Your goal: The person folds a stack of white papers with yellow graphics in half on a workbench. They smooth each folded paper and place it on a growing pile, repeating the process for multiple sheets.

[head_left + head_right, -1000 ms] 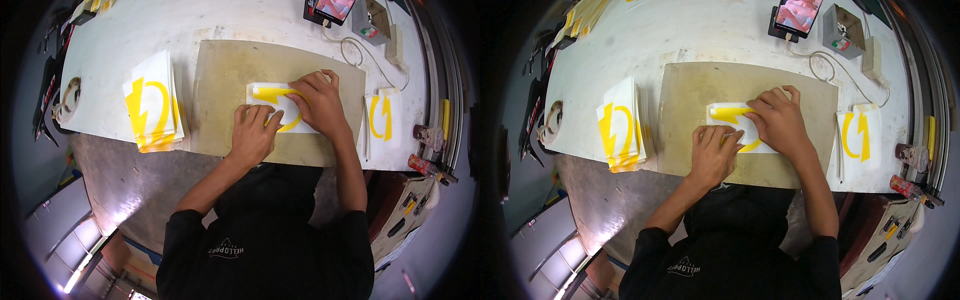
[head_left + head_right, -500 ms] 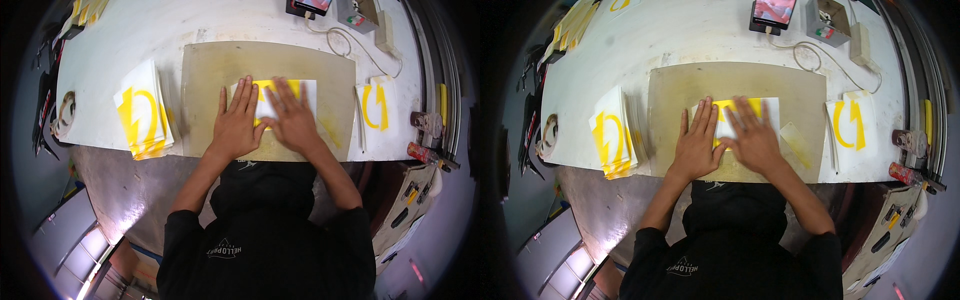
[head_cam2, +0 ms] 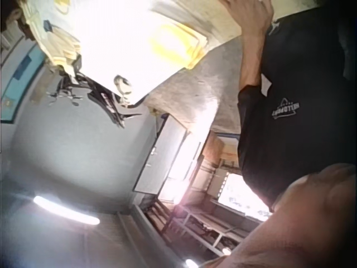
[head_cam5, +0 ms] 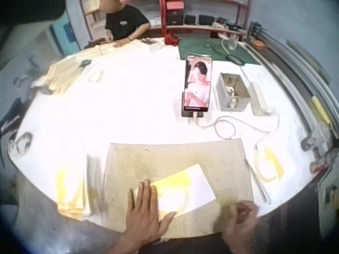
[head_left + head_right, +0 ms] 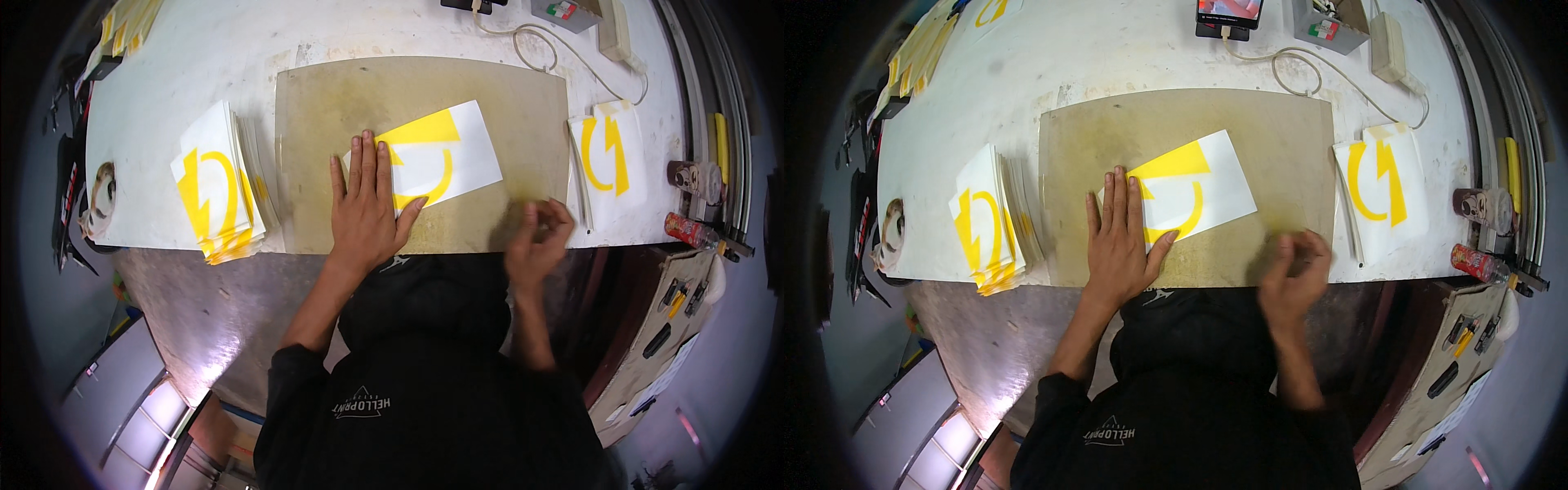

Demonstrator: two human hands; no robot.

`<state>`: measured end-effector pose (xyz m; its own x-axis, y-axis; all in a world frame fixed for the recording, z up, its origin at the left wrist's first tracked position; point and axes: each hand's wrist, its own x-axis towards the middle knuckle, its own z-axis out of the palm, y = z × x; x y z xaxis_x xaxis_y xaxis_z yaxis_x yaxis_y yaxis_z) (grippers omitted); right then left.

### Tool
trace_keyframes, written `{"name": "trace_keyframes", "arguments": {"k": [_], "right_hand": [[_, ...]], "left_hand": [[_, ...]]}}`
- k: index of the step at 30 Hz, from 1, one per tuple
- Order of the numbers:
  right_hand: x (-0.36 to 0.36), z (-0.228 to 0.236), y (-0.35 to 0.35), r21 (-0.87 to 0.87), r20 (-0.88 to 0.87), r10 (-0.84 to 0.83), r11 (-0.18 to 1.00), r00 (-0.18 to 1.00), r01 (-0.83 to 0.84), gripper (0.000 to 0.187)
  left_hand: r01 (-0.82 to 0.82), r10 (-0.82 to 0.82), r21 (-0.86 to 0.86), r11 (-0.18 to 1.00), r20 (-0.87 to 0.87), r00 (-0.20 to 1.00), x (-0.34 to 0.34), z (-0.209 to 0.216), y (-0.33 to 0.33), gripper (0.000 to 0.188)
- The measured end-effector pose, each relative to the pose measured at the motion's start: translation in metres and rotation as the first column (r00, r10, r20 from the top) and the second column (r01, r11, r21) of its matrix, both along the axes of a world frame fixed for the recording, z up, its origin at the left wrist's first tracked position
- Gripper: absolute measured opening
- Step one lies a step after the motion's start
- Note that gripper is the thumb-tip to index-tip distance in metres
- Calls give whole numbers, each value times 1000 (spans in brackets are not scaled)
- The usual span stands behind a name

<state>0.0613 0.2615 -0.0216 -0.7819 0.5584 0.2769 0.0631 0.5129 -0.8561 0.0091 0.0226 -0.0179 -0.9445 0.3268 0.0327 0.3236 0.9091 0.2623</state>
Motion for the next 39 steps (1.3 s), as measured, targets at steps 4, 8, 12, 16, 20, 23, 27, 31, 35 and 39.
{"name": "trace_keyframes", "arguments": {"k": [4, 8, 12, 16, 20, 23, 27, 31, 35, 39], "right_hand": [[-14, 3, -50, 416, 55, 568, 734, 821, -536, 27], [-46, -11, -14, 520, 27, 293, 813, 956, -264, 38], [-67, -2, -49, 591, -25, 569, 672, 822, -446, 33], [-90, -19, -39, 658, 113, 510, 605, 853, -449, 32], [-109, 2, 6, 589, -16, 285, 778, 958, -221, 27], [-78, 10, -3, 583, -76, 413, 756, 907, -296, 27], [-63, 8, -28, 565, -36, 562, 694, 826, -447, 32], [-82, 2, -62, 599, 18, 624, 619, 781, -508, 28], [-67, 5, -68, 521, 100, 851, 396, 515, -756, 31], [-55, 0, -34, 542, 69, 683, 586, 727, -602, 31]], "left_hand": [[2, -2, -2, 1000, 0, 1000, -1, 1, 1, 90], [-13, 14, 20, 1000, -7, 1000, 0, -1, 0, 90], [-6, 7, 41, 999, -15, 1000, -2, -2, 1, 90], [-27, 27, 72, 997, -7, 1000, 0, -3, 0, 91], [-107, 108, 54, 993, -13, 994, 7, 1, 13, 89], [-164, 170, -51, 985, 151, 974, 18, 36, 27, 92], [-22, -14, 367, 930, 97, 995, -36, 46, 8, 88], [-162, -466, 780, 605, 511, 722, -117, 28, -11, 93], [-8, -486, 667, 745, 552, 677, -120, 28, -10, 101], [114, -468, 588, 801, 496, 731, -114, 31, -10, 58]]}}
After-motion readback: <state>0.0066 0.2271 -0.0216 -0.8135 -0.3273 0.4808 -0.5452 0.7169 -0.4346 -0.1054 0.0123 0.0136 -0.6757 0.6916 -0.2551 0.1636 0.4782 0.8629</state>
